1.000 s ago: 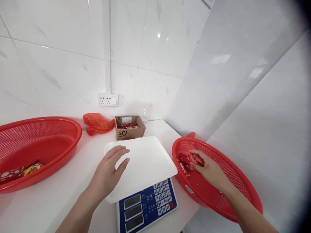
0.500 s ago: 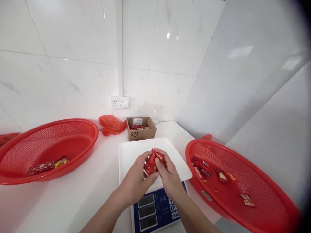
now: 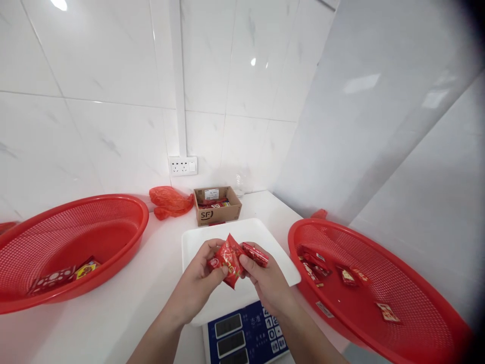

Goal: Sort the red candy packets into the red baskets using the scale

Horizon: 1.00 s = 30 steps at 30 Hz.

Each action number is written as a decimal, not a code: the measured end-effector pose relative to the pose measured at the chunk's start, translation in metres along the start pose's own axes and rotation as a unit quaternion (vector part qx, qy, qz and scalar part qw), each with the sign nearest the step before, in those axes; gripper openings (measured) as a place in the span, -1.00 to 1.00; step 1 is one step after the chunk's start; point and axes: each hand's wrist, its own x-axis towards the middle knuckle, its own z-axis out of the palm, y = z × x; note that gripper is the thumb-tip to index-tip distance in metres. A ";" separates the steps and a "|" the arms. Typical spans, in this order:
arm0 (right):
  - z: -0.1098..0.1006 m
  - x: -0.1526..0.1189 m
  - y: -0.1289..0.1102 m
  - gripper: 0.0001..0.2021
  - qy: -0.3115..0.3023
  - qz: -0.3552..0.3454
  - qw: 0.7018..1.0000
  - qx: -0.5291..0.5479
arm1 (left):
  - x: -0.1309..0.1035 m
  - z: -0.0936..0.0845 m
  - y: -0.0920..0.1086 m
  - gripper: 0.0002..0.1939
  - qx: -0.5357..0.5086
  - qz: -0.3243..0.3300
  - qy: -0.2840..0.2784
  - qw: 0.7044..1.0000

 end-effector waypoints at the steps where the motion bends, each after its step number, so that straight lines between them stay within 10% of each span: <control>1: 0.000 0.000 -0.001 -0.74 0.006 -0.017 1.000 -0.008 | 0.000 0.000 0.000 -0.68 0.005 0.002 0.005 1.000; 8: -0.003 -0.003 -0.008 -0.78 0.055 -0.067 0.994 -0.069 | 0.002 -0.005 0.000 -0.70 0.014 -0.009 0.000 1.000; 16: -0.014 -0.001 -0.018 -0.80 0.132 -0.003 0.987 0.093 | 0.000 -0.014 0.001 -0.73 -0.020 0.021 0.059 0.998; 30: -0.005 -0.009 -0.008 -0.66 0.039 -0.013 0.995 0.091 | 0.001 0.000 -0.003 -0.75 -0.040 -0.003 0.042 0.998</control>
